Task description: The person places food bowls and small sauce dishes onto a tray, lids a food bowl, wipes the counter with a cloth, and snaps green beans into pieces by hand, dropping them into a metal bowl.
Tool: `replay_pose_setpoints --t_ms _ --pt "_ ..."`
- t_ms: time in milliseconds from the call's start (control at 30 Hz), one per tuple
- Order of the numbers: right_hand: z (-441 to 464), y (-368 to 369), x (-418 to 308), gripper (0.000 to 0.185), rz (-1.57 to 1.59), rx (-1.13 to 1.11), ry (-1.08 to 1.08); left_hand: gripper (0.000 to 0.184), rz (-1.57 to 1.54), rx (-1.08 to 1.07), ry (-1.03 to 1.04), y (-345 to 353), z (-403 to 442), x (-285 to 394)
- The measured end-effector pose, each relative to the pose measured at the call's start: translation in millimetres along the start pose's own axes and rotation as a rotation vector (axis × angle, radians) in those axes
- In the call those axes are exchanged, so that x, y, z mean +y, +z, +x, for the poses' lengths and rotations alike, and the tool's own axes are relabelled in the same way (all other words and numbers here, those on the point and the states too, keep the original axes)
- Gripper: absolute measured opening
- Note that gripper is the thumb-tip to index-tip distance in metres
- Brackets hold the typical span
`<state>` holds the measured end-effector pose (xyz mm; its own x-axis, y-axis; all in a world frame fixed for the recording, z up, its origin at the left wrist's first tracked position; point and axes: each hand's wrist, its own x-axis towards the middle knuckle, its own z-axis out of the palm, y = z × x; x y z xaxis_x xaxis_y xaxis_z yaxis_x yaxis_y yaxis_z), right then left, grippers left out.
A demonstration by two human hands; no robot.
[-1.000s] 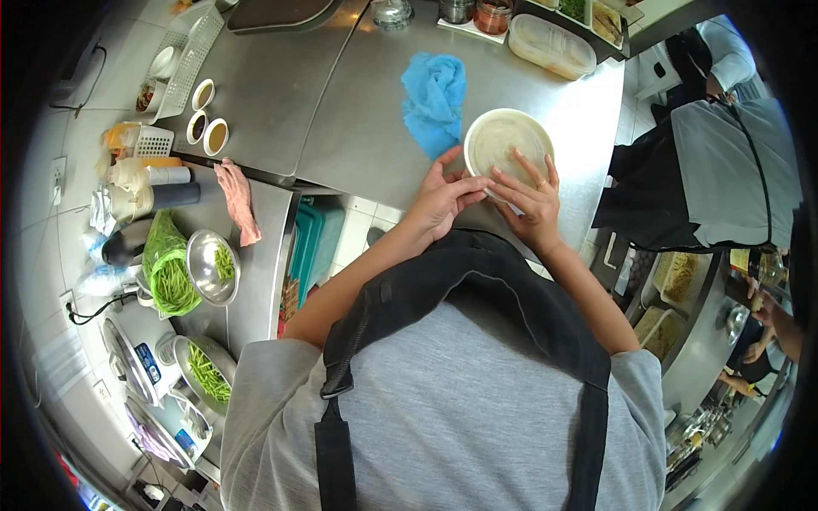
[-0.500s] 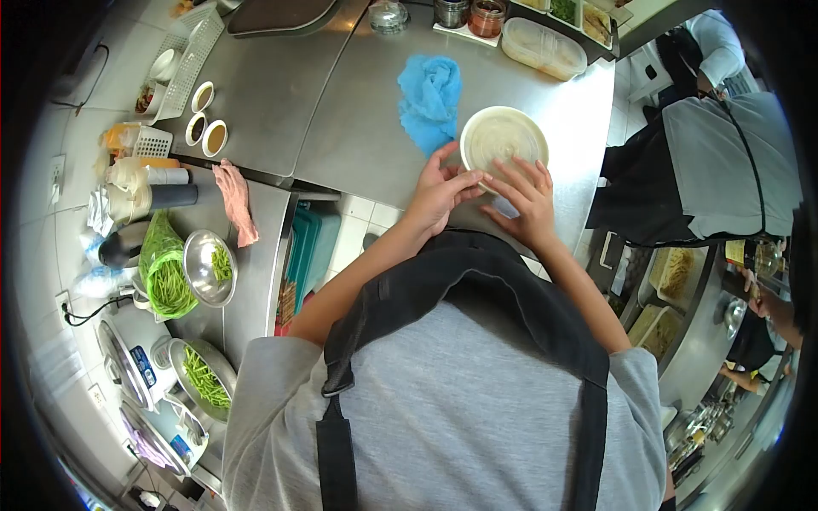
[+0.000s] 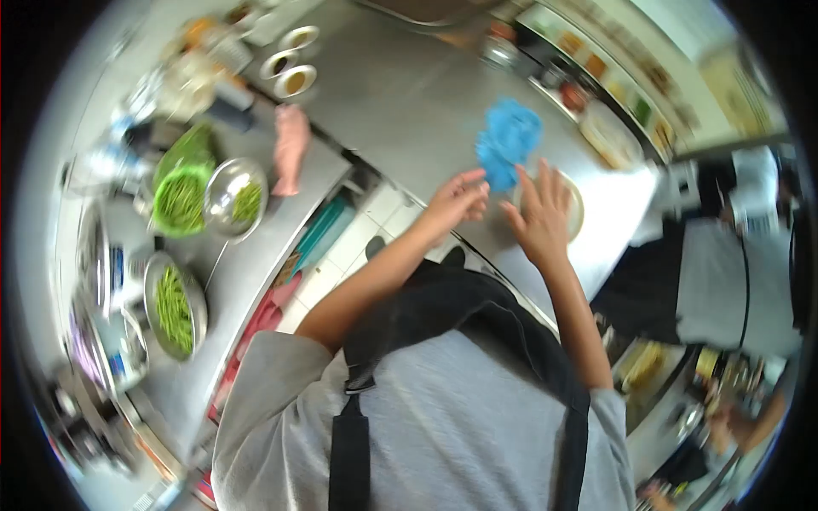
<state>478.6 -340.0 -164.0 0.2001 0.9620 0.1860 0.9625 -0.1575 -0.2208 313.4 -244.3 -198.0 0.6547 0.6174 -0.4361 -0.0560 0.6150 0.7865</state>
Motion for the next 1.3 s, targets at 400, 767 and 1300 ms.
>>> replay_pose_setpoints --t_ms 400,767,1300 --pt "87 0 -185 0.012 0.971 -0.087 -0.066 0.032 0.376 0.967 0.687 -276 -215 123" --pt "133 58 -508 0.031 1.146 -0.907 -0.646 0.022 0.83 1.506 0.48 -512 -381 164" --pt "232 236 -795 0.047 1.205 -1.2 0.128 0.026 0.867 1.096 0.297 -620 -372 176"
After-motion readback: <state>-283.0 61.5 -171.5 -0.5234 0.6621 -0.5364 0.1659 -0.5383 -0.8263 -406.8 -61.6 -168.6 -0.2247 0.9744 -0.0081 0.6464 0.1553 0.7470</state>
